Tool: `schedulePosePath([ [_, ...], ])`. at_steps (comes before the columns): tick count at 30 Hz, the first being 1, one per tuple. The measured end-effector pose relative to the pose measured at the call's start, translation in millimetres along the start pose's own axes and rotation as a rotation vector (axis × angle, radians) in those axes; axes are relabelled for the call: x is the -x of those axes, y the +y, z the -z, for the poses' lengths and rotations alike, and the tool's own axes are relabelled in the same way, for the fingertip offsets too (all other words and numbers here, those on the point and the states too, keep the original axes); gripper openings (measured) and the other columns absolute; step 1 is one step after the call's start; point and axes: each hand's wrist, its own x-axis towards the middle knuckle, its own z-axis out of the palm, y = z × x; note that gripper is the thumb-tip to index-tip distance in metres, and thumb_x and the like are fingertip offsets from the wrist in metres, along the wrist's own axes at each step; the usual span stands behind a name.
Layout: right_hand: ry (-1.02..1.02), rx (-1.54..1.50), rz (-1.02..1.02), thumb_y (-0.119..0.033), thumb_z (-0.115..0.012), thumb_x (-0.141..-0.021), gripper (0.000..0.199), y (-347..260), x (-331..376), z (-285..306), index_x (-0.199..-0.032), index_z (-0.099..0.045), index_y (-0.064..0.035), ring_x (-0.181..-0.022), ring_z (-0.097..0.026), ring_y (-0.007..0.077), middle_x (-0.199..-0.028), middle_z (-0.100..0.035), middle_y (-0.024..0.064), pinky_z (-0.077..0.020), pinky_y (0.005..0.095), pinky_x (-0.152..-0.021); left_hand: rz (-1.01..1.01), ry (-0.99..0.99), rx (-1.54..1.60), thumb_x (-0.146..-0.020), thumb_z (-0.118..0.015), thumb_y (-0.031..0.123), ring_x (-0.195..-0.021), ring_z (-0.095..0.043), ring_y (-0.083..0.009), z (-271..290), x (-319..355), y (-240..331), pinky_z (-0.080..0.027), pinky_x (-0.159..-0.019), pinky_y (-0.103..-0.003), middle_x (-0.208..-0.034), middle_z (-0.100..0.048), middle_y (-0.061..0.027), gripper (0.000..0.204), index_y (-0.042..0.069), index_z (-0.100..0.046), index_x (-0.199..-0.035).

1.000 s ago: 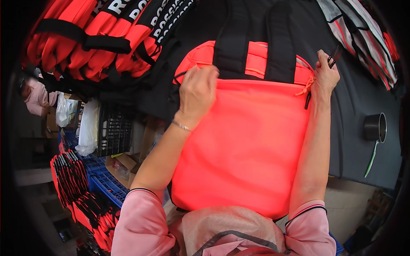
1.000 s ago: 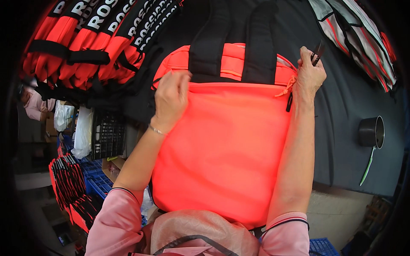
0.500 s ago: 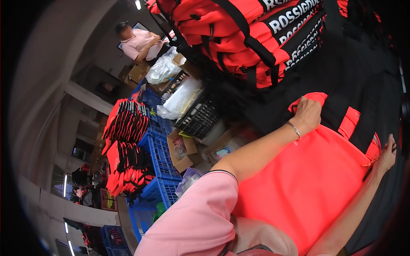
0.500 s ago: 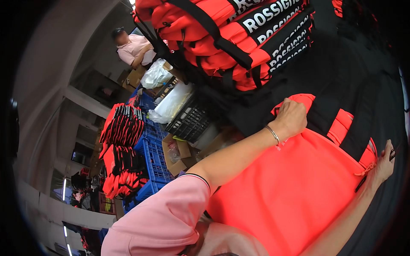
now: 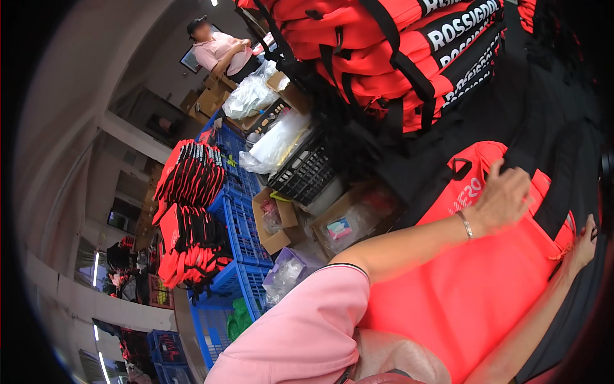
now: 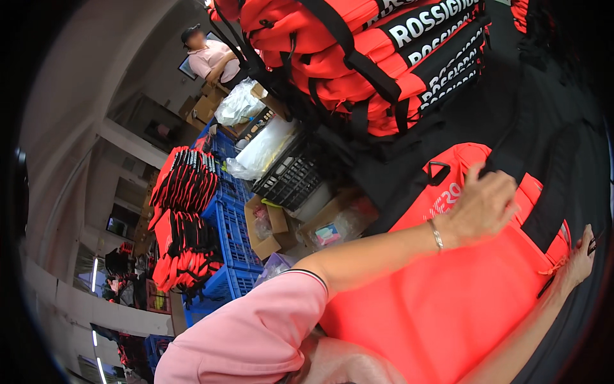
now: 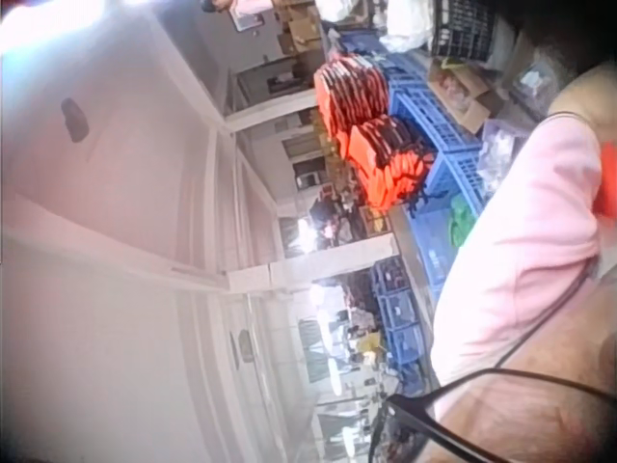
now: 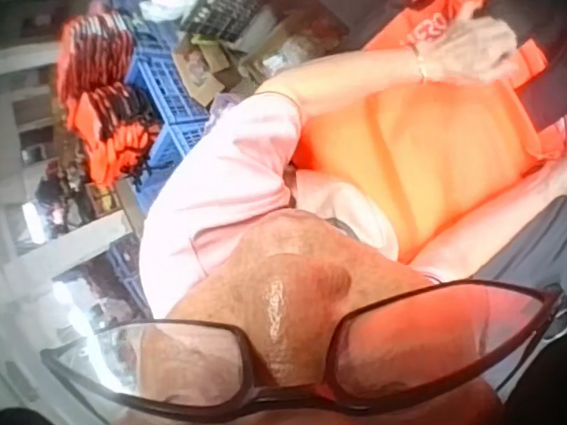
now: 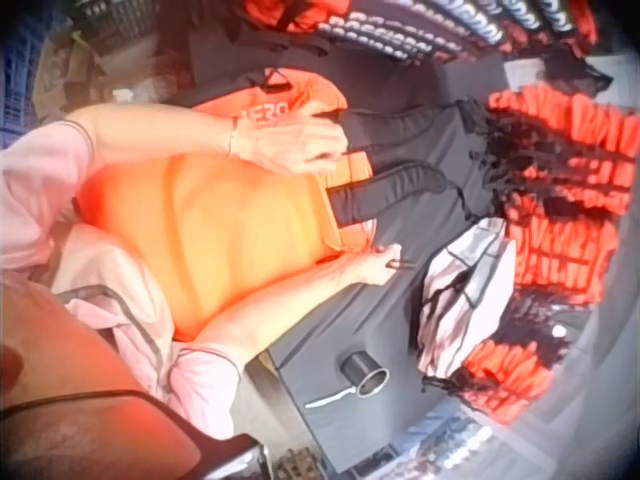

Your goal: The person uses small scissors to trim excess fabric from the black straps of a red delivery bag. They repeatedly cut small sections of the strap ends and adjust the bag's position on the table. The task involves precise cutting of the strap material to finish the bag's assembly.

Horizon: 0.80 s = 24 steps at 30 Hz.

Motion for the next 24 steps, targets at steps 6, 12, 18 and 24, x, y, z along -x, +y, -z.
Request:
schedulePosePath([
  [6,-0.046,-0.026,-0.010,-0.030,-0.078,-0.085,0.032,1.7,-1.7,3.2,-0.103,-0.069,-0.0054,-0.066,-0.039,0.0029,-0.080,-0.050,-0.0064,-0.0313,0.0213,-0.060,-0.075,-0.164,0.062,-0.089,-0.058,0.042,-0.149,-0.010,-0.0383,-51.7,32.2,-4.5,-0.010,-0.120,-0.053,-0.151,-0.035,-0.0205,0.059,0.001,-0.055,-0.131],
  [12,-0.209,0.327,0.010,-0.033,-0.072,-0.090,0.039,-1.4,-22.6,11.9,-0.107,-0.067,0.0010,-0.069,-0.045,0.0061,-0.087,-0.058,-0.0037,-0.0355,0.0232,-0.064,-0.046,-0.128,0.210,-0.084,-0.065,0.035,-0.148,-0.015,-0.0385,-50.9,32.7,-5.8,-0.014,-0.119,-0.053,-0.148,-0.039,-0.0212,0.049,0.001,-0.063,-0.119],
  [18,-0.493,0.600,0.265,-0.033,-0.063,-0.095,0.042,-7.9,-65.4,-31.8,-0.113,-0.065,0.0042,-0.086,-0.059,0.0111,-0.097,-0.066,0.0040,-0.0446,0.0252,-0.080,-0.053,-0.098,0.254,-0.081,-0.069,0.030,-0.148,-0.015,-0.0386,-55.0,30.1,-4.9,-0.014,-0.119,-0.053,-0.146,-0.040,-0.0217,0.038,0.001,-0.068,-0.105],
  [24,-0.425,1.056,0.377,-0.031,-0.055,-0.098,0.038,-7.7,2.5,-99.0,-0.114,-0.064,0.0025,-0.105,-0.067,0.0260,-0.112,-0.069,0.0163,-0.0471,0.0330,-0.091,-0.042,-0.112,0.220,-0.080,-0.069,0.030,-0.147,-0.016,-0.0393,-52.1,31.0,-6.5,-0.015,-0.119,-0.053,-0.145,-0.041,-0.0222,0.037,0.000,-0.068,-0.101],
])
